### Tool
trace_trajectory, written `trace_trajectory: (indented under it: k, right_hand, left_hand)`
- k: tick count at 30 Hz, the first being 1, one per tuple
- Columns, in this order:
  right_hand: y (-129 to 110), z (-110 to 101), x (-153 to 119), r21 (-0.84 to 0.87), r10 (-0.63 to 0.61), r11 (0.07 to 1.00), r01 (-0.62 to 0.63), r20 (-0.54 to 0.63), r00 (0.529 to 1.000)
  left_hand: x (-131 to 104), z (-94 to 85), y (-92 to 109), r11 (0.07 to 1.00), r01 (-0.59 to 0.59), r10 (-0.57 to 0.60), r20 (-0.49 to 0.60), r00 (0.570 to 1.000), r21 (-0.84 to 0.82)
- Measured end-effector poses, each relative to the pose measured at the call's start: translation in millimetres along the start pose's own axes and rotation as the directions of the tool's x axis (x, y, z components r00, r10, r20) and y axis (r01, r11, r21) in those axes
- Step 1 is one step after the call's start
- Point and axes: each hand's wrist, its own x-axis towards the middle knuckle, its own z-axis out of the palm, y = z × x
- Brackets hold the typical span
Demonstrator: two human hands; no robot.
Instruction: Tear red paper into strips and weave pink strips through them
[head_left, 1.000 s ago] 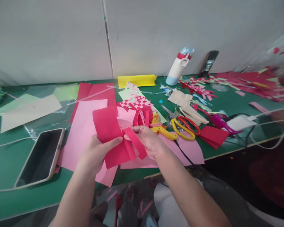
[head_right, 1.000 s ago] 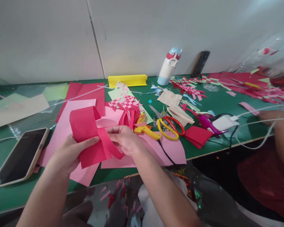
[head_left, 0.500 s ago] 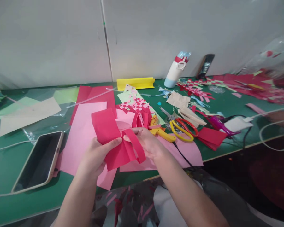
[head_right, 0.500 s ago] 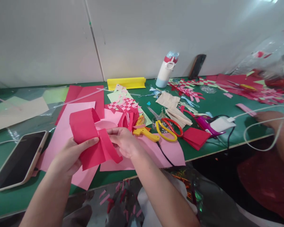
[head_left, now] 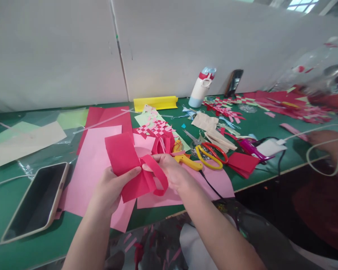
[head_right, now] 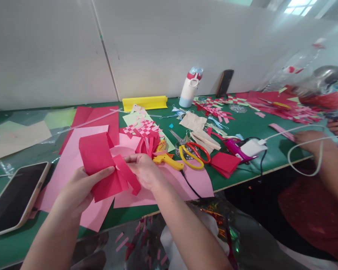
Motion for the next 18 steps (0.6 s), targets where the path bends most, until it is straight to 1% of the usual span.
trace_trajectory:
  k: [4, 6, 10, 12, 15, 18]
  right_hand:
    - [0.8, -1.2, 1.7, 0.023, -0.053, 0.998, 0.053, 0.018, 0.998]
    - [-0.7, -0.9, 1.4, 0.035, -0.056, 0.998, 0.055, 0.031, 0.998]
    - [-5.1, 0.2, -0.5, 0.049, 0.011, 0.999, -0.012, 0.026, 1.0]
    - [-5.8, -0.6, -1.1, 0.045, -0.005, 0.999, 0.004, 0.019, 1.0]
    - [-4.6, -3.0, -1.5, 0.02, -0.051, 0.998, 0.051, 0.015, 0.999]
    - [-2.6, -4.1, -0.8, 0.015, -0.053, 0.998, 0.053, 0.002, 0.999]
  left_hand:
    - [1.7, 2.0, -1.4, 0.996, -0.018, 0.02, 0.025, 0.999, -0.084]
    - [3.0, 2.8, -1.8, 0.995, -0.012, 0.016, 0.035, 0.999, -0.099]
    - [4.8, 3.5, -2.2, 0.996, -0.01, 0.01, -0.001, 1.0, -0.089]
    - [5.3, 2.4, -3.1, 0.996, -0.017, 0.017, 0.001, 1.0, -0.084]
    - [6.2, -0.8, -5.1, 0.995, -0.029, 0.034, 0.047, 0.998, -0.092]
    - [7.3, -3.3, -5.9, 0.999, -0.01, 0.013, 0.066, 0.998, -0.05]
